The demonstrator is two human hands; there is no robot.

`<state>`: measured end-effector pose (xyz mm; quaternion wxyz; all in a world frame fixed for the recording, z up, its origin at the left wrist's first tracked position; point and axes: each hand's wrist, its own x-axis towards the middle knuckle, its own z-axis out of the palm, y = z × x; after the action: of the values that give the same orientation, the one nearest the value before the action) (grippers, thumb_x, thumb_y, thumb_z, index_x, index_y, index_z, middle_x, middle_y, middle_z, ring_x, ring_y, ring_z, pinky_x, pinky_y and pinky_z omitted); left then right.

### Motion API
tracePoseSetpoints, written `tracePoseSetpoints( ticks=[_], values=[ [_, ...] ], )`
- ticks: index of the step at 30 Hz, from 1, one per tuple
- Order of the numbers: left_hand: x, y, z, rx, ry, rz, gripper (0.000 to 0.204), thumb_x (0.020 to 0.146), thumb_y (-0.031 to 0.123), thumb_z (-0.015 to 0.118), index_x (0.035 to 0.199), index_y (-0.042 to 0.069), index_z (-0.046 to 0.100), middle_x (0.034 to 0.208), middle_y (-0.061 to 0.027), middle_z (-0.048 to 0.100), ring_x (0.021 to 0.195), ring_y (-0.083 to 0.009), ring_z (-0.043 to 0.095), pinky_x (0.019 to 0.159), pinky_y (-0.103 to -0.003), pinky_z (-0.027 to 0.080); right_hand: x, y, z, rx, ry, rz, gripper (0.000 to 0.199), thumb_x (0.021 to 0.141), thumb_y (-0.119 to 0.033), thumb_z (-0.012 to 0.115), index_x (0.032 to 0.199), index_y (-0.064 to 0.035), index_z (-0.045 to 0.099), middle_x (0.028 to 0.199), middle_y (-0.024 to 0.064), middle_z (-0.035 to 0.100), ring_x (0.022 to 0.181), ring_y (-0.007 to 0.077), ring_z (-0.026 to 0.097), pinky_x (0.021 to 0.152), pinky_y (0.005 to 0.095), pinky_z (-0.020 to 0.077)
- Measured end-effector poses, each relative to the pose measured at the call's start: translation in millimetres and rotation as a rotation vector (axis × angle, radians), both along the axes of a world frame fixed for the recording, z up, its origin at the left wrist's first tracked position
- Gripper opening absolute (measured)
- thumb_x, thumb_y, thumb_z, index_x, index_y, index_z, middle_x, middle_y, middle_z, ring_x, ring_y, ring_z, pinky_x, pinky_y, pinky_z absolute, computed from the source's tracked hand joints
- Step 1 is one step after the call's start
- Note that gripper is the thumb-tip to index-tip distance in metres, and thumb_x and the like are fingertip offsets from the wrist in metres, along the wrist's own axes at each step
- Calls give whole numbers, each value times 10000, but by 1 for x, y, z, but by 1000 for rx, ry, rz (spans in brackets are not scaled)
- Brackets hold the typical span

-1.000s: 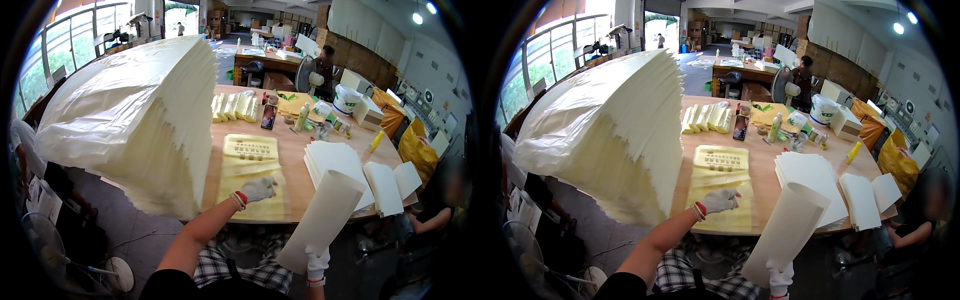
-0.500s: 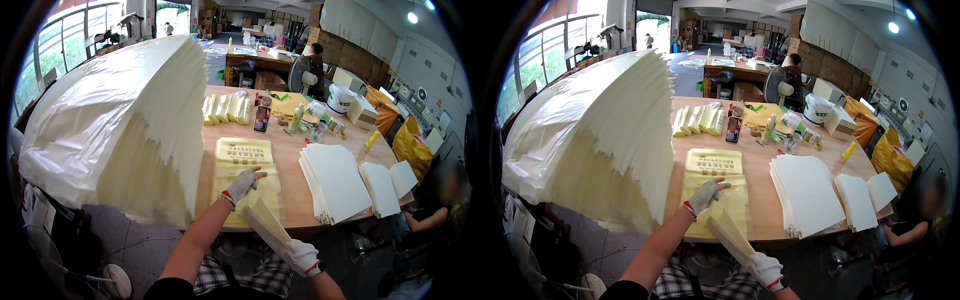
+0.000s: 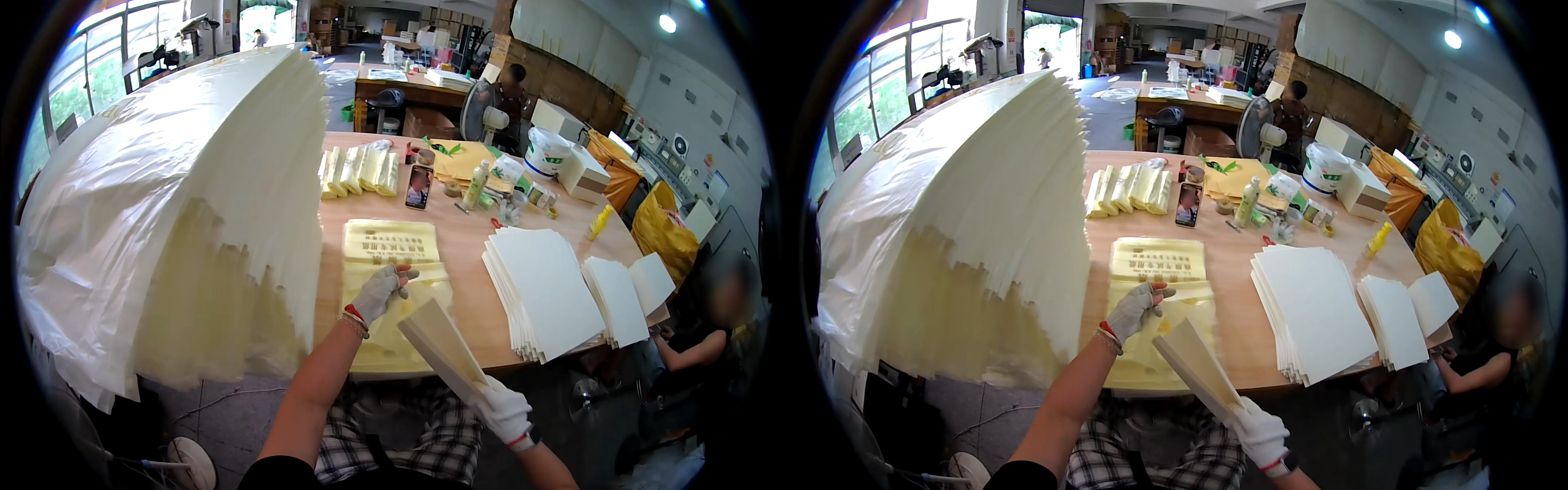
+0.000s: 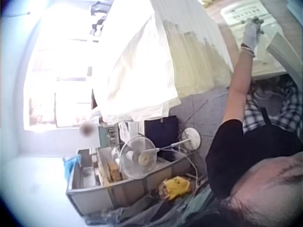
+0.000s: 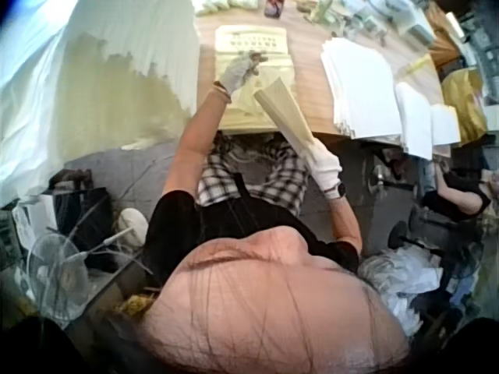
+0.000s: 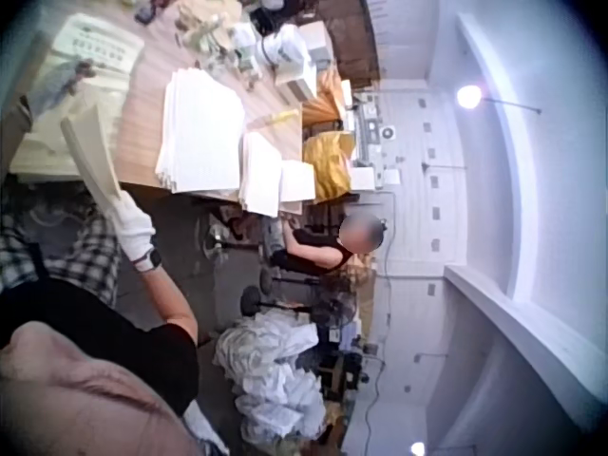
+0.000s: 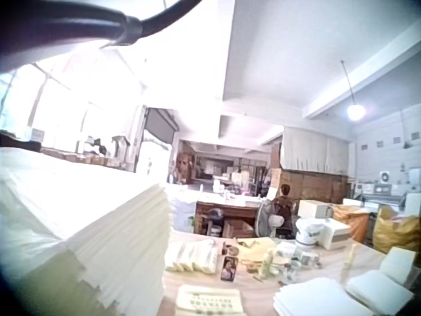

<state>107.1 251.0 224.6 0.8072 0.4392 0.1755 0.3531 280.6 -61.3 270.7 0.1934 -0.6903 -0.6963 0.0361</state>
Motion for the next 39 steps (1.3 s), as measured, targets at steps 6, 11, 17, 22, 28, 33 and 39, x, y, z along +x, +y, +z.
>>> tracePoseSetpoints(
  ticks=[6, 11, 17, 22, 28, 33, 39],
  values=[
    [39, -114, 35, 647, 368, 65, 356, 780, 48, 535, 1132, 8, 506, 1047, -113, 585, 820, -158, 552, 726, -282, 467, -4, 57, -41, -294, -120, -68, 227, 803, -213, 548, 995, -91, 554, 918, 131, 586, 720, 314, 610, 591, 418, 481],
    [69, -179, -14, 1000, 489, 184, 395, 734, 57, 560, 1121, -8, 514, 999, -195, 567, 994, -290, 524, 831, -355, 444, 22, 83, -113, -156, 719, -145, 410, 793, -301, 594, 1099, -51, 484, 1046, 159, 540, 945, 263, 573, 735, 357, 472],
    [19, -160, -75, 1176, 626, 159, 324, 738, 76, 587, 1047, -1, 529, 1044, -185, 552, 974, -329, 507, 856, -402, 424, -7, 103, -108, -29, 255, -617, 630, 782, -352, 626, 1286, -94, 350, 1130, 202, 527, 868, 382, 601, 712, 440, 484],
    [-29, -107, -106, 1611, 1013, 705, 253, 810, 104, 538, 1053, 34, 533, 1068, -155, 556, 954, -305, 527, 851, -439, 429, 19, 137, -130, -357, 21, -653, 625, 837, -230, 508, 1383, -114, 228, 856, 127, 644, 762, 300, 645, 556, 475, 486],
    [-73, -116, -83, 506, 865, 529, 157, 838, 46, 496, 989, 22, 458, 945, -151, 532, 796, -281, 532, 689, -348, 445, 21, 108, -110, -419, 67, -475, 712, 824, -158, 492, 1422, -100, 110, 956, 174, 633, 781, 331, 635, 599, 479, 484],
    [-105, -184, -92, 825, 947, 642, 103, 840, 34, 485, 929, 35, 434, 810, -121, 486, 684, -265, 490, 628, -362, 424, -9, 40, -92, -368, 379, -392, 733, 826, -191, 487, 1422, -98, 69, 1037, 243, 595, 884, 404, 593, 726, 469, 469],
    [-139, -265, -52, 723, 1003, 474, 136, 807, 22, 518, 907, 22, 427, 783, -131, 473, 677, -269, 485, 596, -367, 416, -32, -24, -94, -304, 479, -245, 716, 834, -185, 486, 1418, -52, 94, 1066, 255, 573, 797, 393, 607, 671, 445, 476]
  ],
)
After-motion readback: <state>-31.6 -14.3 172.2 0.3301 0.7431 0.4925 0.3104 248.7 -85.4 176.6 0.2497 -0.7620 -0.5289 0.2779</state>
